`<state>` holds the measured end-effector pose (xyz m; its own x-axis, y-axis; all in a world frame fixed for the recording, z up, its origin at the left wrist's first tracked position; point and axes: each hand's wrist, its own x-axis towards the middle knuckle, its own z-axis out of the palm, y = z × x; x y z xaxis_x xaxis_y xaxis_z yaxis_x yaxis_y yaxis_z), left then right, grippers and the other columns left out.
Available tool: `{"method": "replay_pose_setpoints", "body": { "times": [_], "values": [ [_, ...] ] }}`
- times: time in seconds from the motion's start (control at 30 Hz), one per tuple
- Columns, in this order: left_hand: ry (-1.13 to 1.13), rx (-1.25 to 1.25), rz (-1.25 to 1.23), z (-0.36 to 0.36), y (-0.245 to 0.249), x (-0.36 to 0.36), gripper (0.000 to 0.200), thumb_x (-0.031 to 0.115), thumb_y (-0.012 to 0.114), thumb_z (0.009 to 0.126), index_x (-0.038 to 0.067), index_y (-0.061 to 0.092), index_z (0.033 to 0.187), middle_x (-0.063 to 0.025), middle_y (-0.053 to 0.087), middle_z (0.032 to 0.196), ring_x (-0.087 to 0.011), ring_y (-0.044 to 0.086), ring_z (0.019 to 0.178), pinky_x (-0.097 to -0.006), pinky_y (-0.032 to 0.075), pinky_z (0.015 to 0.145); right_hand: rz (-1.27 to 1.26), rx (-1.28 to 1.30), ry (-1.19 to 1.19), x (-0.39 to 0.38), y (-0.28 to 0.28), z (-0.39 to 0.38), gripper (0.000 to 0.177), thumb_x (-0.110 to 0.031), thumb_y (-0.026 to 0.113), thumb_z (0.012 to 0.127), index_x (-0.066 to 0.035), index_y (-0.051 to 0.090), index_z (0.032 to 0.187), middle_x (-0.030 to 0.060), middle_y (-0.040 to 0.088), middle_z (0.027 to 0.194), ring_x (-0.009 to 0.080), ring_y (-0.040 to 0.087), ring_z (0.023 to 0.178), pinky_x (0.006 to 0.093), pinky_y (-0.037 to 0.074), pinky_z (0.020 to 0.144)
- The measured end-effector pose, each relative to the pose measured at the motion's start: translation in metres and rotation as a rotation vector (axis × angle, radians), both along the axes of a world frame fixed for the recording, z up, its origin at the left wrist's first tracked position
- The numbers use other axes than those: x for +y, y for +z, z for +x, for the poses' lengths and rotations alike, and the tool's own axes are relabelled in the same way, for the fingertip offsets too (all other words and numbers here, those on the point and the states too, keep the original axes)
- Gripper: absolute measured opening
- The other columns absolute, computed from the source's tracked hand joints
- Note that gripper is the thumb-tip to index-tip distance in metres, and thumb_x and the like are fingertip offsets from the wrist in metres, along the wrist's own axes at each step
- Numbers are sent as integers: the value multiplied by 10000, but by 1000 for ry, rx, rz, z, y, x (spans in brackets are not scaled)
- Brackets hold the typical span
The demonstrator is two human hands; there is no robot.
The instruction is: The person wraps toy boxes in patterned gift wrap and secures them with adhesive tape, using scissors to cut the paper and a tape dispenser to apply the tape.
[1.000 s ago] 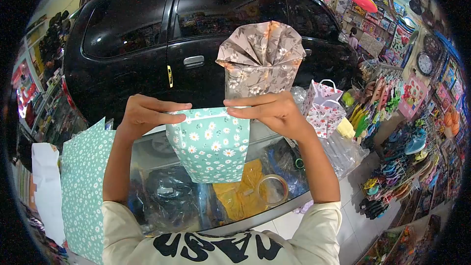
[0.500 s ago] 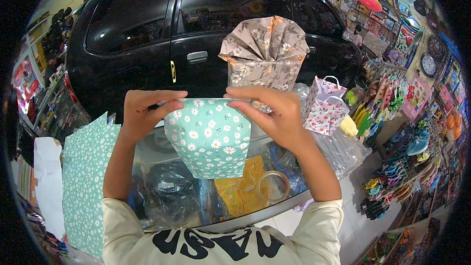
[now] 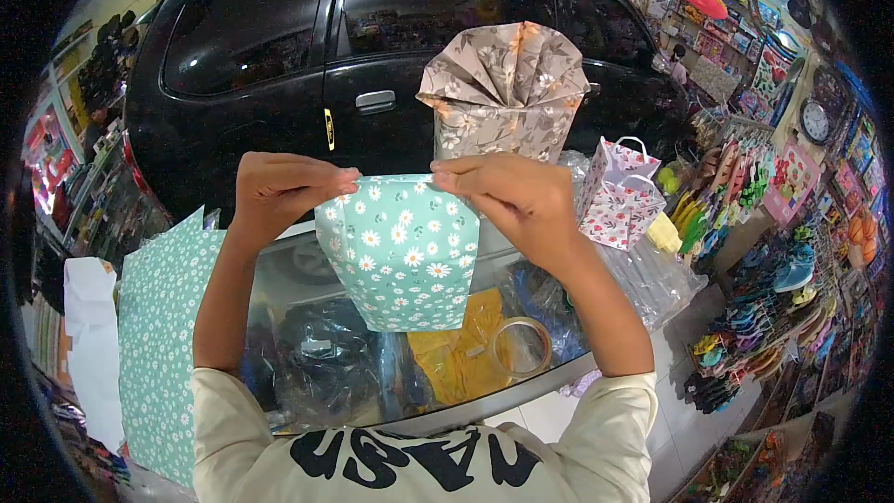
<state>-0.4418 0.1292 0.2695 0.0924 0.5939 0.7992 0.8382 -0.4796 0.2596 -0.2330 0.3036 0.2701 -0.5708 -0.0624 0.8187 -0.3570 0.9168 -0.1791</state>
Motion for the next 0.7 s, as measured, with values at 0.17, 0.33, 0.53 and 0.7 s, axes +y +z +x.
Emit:
{"method": "replay_pose_setpoints", "body": {
  "times": [0.17, 0.33, 0.53, 0.7],
  "values": [
    [35, 237, 144, -3, -2, -1, 166, 110, 693, 729, 88, 711, 892, -72, 697, 860, -173, 682, 694, -230, 530, 581, 377, 90, -10, 9, -1, -1, 177, -64, 656, 738, -32, 670, 911, 125, 666, 951, 249, 653, 797, 312, 506, 660],
    [88, 609, 288, -9, -2, -3, 254, 128, 693, 704, 117, 688, 958, -72, 682, 957, -190, 677, 720, -256, 541, 584, 446, 32, 22, 11, 3, 3, 192, -43, 671, 719, -32, 665, 911, 109, 647, 983, 258, 641, 821, 337, 509, 680],
    [55, 643, 126, -11, 10, -10, 259, 156, 716, 707, 100, 687, 958, -91, 677, 944, -205, 678, 772, -285, 546, 644, 152, -85, 86, 3, 6, 7, 143, -24, 699, 720, -27, 669, 860, 101, 646, 962, 242, 638, 848, 332, 506, 742],
    [-2, 132, -73, 0, 2, -8, 337, 90, 749, 699, 72, 659, 1023, -82, 682, 867, -177, 667, 779, -269, 521, 694, -43, -166, 83, 6, 10, 4, 165, -22, 713, 719, -28, 677, 880, 92, 650, 966, 200, 640, 860, 300, 494, 769]
  ]
}}
